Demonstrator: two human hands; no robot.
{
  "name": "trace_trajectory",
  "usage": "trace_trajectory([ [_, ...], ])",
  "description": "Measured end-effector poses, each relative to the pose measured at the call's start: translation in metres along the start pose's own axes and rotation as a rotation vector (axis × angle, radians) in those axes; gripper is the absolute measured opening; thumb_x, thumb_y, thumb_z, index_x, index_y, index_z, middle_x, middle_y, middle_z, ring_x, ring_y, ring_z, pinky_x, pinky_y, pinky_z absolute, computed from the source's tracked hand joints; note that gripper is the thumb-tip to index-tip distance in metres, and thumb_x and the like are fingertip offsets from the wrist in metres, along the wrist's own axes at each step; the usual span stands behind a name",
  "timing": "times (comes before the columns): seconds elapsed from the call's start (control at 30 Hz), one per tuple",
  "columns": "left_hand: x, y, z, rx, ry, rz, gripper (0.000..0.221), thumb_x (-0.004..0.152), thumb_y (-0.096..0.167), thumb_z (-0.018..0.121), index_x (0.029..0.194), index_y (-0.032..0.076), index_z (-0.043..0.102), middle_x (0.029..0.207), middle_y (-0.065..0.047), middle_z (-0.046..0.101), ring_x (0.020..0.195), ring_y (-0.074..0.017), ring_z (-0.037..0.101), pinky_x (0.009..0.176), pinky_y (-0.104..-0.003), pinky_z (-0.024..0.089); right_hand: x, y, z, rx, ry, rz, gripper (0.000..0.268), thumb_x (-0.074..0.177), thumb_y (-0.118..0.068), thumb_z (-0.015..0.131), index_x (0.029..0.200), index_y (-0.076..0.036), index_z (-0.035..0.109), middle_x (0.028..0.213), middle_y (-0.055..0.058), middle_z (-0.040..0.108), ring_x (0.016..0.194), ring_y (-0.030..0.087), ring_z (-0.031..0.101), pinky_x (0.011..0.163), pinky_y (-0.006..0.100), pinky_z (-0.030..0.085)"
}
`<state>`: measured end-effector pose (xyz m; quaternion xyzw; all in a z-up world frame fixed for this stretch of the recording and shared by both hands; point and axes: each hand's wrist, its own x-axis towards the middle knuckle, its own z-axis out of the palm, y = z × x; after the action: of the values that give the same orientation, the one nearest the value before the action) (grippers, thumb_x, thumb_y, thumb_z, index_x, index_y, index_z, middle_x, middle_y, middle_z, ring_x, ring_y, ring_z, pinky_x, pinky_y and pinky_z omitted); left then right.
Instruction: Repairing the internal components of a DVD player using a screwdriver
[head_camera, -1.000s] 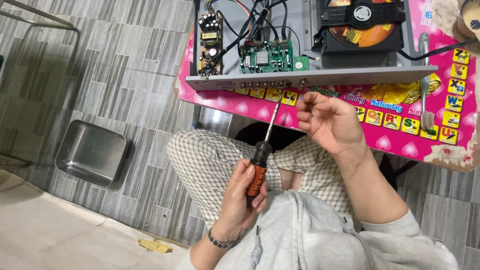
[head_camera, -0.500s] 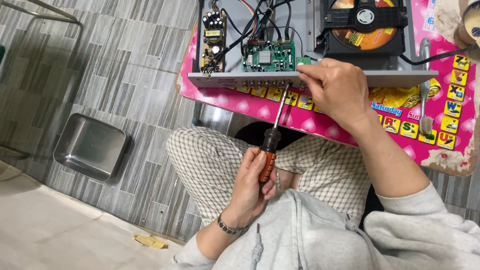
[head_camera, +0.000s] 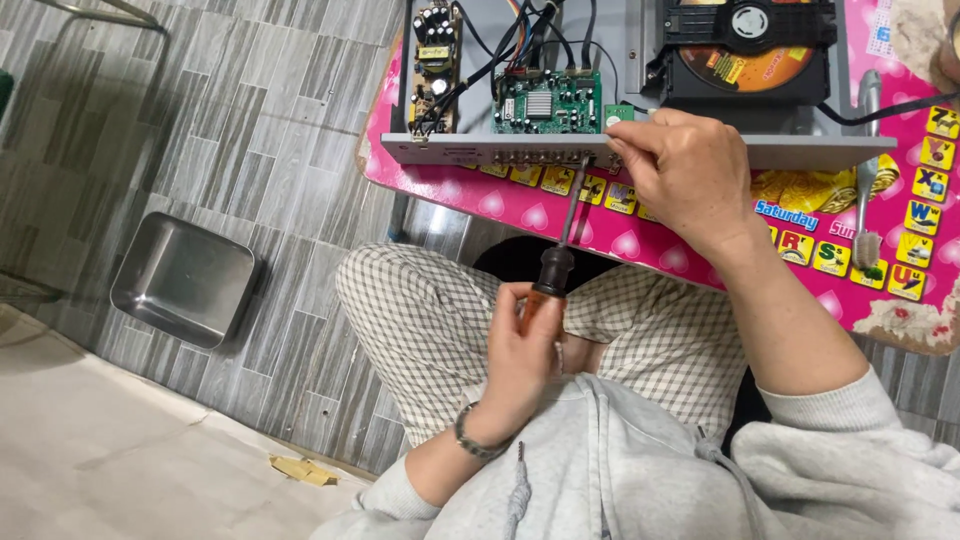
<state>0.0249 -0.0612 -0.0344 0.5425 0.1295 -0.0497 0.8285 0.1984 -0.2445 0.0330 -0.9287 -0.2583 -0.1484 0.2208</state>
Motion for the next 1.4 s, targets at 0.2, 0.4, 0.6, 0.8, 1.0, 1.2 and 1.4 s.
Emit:
trace_trajectory([
  [0.2, 0.007, -0.017, 0.005, 0.918, 0.214, 0.562, 0.045, 0.092, 0.02, 0.068, 0.125, 0.0, 0.046, 0.086, -0.017, 0.06, 0.065, -0.0326, 0.065, 0.053, -0.041, 0.056, 0.003, -0.002, -0.001, 0.008, -0.026, -0.029, 0.009, 0.103, -0.018, 0.073, 0.109, -0.017, 0.08, 0.07, 0.007, 0.062, 0.066, 0.03, 0.066, 0.057, 0.034, 0.05],
  [0.4, 0.013, -0.033, 0.012, 0.731, 0.136, 0.502, 0.036, 0.099, 0.024, 0.058, 0.122, -0.002, 0.046, 0.078, -0.018, 0.055, 0.059, -0.0353, 0.06, 0.047, -0.042, 0.048, 0.002, 0.003, 0.001, -0.024, -0.027, -0.072, 0.012, 0.1, -0.019, 0.073, 0.11, -0.016, 0.079, 0.076, 0.009, 0.066, 0.072, 0.033, 0.068, 0.06, 0.038, 0.051],
  [0.6, 0.019, -0.054, 0.015, -0.197, -0.028, 0.03, 0.029, 0.108, 0.038, 0.044, 0.108, 0.009, 0.048, 0.069, -0.007, 0.051, 0.044, -0.0099, 0.044, 0.034, -0.024, 0.036, 0.002, 0.001, -0.002, -0.026, -0.033, -0.096, 0.014, 0.098, -0.017, 0.073, 0.111, -0.014, 0.078, 0.078, 0.011, 0.069, 0.075, 0.034, 0.069, 0.062, 0.04, 0.052],
  [0.8, 0.024, -0.042, 0.008, 0.108, 0.191, 0.021, 0.03, 0.096, 0.03, 0.071, 0.107, 0.008, 0.055, 0.07, -0.012, 0.055, 0.045, -0.0181, 0.048, 0.037, -0.03, 0.035, 0.001, 0.003, 0.001, -0.075, -0.025, -0.107, 0.016, 0.098, -0.021, 0.072, 0.112, -0.016, 0.078, 0.078, 0.007, 0.07, 0.074, 0.031, 0.07, 0.061, 0.037, 0.053],
  [1.0, 0.016, 0.001, 0.02, 0.776, 0.15, 0.27, 0.031, 0.097, 0.027, 0.061, 0.115, 0.002, 0.053, 0.073, -0.016, 0.063, 0.06, -0.0313, 0.062, 0.05, -0.039, 0.048, 0.025, 0.001, -0.015, -0.198, -0.06, -0.183, 0.014, 0.097, -0.025, 0.072, 0.1, -0.014, 0.08, 0.078, 0.006, 0.072, 0.059, 0.024, 0.065, 0.052, 0.033, 0.051],
  [1.2, 0.01, 0.004, 0.026, 0.85, 0.161, 0.319, 0.033, 0.095, 0.025, 0.059, 0.116, -0.001, 0.053, 0.076, -0.012, 0.065, 0.057, -0.0249, 0.062, 0.052, -0.038, 0.049, 0.061, 0.018, -0.006, -0.213, -0.182, -0.163, 0.027, 0.102, -0.035, 0.064, 0.097, -0.012, 0.077, 0.071, 0.012, 0.071, 0.052, 0.033, 0.064, 0.051, 0.043, 0.051],
  [1.4, 0.015, -0.004, 0.023, 1.053, 0.234, 0.486, 0.039, 0.095, 0.024, 0.062, 0.12, -0.002, 0.049, 0.09, -0.015, 0.061, 0.062, -0.0291, 0.062, 0.054, -0.041, 0.051, 0.057, 0.015, 0.0, -0.074, -0.188, -0.228, 0.033, 0.1, -0.03, 0.064, 0.076, -0.01, 0.074, 0.066, 0.007, 0.068, 0.046, 0.03, 0.055, 0.045, 0.04, 0.042],
])
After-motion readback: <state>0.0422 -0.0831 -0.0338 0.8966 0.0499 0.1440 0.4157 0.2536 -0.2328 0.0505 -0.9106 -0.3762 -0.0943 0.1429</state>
